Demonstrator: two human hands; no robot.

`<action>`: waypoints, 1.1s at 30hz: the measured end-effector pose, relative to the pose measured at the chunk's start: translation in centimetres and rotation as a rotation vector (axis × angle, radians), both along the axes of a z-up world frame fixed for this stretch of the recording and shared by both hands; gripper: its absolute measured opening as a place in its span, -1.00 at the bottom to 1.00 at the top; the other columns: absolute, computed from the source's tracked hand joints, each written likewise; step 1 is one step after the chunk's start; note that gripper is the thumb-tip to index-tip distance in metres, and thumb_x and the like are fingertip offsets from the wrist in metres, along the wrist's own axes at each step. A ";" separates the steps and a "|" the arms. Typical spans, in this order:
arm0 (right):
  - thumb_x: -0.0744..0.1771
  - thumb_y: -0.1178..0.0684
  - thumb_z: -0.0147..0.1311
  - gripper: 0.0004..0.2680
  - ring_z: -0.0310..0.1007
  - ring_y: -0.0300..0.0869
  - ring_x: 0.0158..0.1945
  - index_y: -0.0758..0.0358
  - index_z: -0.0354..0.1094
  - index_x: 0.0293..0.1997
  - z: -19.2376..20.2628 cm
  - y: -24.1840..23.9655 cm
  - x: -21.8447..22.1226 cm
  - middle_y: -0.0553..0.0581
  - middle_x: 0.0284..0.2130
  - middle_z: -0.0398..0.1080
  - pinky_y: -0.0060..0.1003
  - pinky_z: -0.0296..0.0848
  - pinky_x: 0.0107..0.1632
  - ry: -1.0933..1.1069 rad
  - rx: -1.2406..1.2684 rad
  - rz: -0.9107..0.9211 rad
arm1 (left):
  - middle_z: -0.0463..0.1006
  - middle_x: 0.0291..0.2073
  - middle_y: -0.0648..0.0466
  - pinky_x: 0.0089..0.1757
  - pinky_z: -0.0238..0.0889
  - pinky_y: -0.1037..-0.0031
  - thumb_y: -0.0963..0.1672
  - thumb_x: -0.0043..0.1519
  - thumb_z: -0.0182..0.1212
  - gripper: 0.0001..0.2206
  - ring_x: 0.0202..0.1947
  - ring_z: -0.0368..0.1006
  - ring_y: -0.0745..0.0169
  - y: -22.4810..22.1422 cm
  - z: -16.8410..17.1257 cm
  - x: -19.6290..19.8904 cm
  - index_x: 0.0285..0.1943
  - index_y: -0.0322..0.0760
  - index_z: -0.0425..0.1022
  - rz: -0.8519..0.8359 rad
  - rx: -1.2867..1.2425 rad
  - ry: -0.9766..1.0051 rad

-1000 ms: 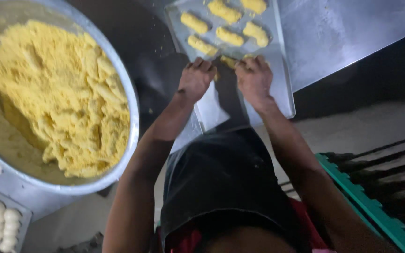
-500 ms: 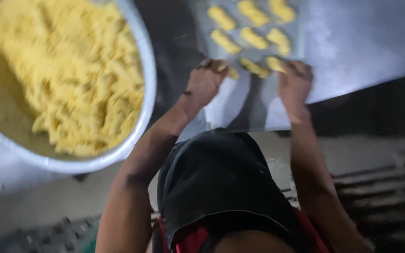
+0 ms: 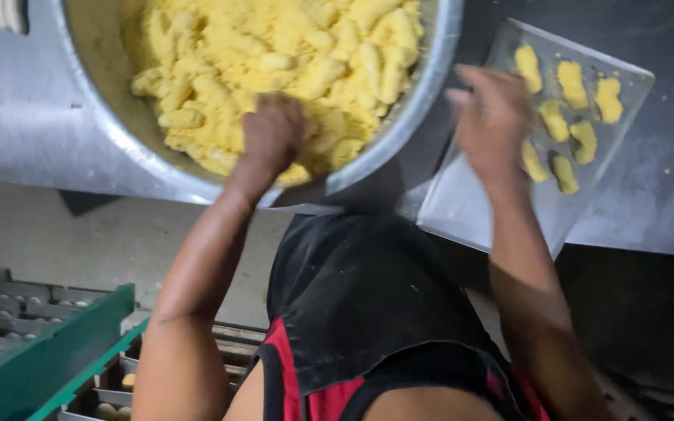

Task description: Shaping pieces of dough into rolls, coating them in flour/meal, and placing them on baking trays.

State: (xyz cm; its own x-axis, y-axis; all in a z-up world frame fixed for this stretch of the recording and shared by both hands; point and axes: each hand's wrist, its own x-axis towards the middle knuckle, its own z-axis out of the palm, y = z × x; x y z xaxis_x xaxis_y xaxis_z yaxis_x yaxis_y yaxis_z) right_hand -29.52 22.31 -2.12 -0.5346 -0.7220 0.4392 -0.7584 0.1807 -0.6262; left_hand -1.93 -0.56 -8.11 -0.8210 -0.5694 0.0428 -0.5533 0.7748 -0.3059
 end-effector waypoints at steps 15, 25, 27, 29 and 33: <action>0.33 0.11 0.26 -0.73 0.36 0.07 0.16 0.29 0.33 0.11 -2.3 -19.1 6.3 0.27 -0.01 0.40 0.00 0.37 0.21 -0.198 0.529 0.550 | 0.67 -0.17 0.01 -0.30 0.47 0.37 -0.14 0.27 0.39 -0.71 -0.32 0.59 0.22 -19.8 6.3 11.8 0.11 -0.41 0.52 0.461 1.280 1.060; 0.24 -0.04 0.43 -0.60 0.43 0.05 0.08 0.23 0.37 0.12 0.3 -26.3 12.1 0.27 0.03 0.41 -0.06 0.42 0.12 -0.144 0.893 0.403 | 0.59 -0.26 -0.32 -0.25 0.41 -0.02 -0.16 0.05 0.30 -0.81 -0.23 0.52 -0.35 -27.4 -5.5 5.9 -0.18 -0.33 0.59 0.036 0.455 0.456; 0.24 0.06 0.44 -0.69 0.53 -0.02 0.01 0.24 0.41 0.01 0.7 -25.2 10.9 0.21 -0.07 0.51 -0.08 0.50 0.07 -0.282 0.762 0.521 | 0.60 -0.30 -0.29 -0.28 0.40 -0.02 -0.16 -0.02 0.33 -0.80 -0.27 0.51 -0.32 -26.7 -2.8 8.2 -0.22 -0.31 0.60 0.009 0.492 0.483; 0.19 0.19 0.41 -0.69 0.52 -0.20 -0.09 0.09 0.36 -0.07 2.7 -24.9 10.0 0.02 -0.01 0.44 -0.27 0.49 -0.24 -0.902 0.405 0.358 | 0.57 -0.33 -0.19 -0.33 0.27 0.09 -0.10 0.08 0.43 -0.79 -0.41 0.45 -0.11 -25.7 2.9 9.7 -0.23 -0.33 0.60 0.296 0.960 0.563; 0.22 0.15 0.37 -0.74 0.57 -0.18 -0.25 0.00 0.46 -0.06 3.2 -27.9 11.6 -0.02 -0.06 0.52 -0.41 0.48 -0.39 -0.922 0.484 0.095 | 0.56 -0.32 -0.04 -0.36 0.31 0.28 -0.08 0.08 0.53 -0.72 -0.41 0.51 0.15 -24.2 7.7 9.9 -0.18 -0.33 0.58 0.490 1.550 0.904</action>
State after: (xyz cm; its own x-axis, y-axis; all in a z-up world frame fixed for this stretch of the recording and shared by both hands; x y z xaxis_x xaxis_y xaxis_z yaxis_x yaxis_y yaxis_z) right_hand -17.91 -5.61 1.12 -0.4473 -0.7684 -0.4577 -0.0473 0.5313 -0.8459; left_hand 7.94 -24.76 -0.45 -0.6192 -0.6719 -0.4063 -0.3571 -0.2198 0.9078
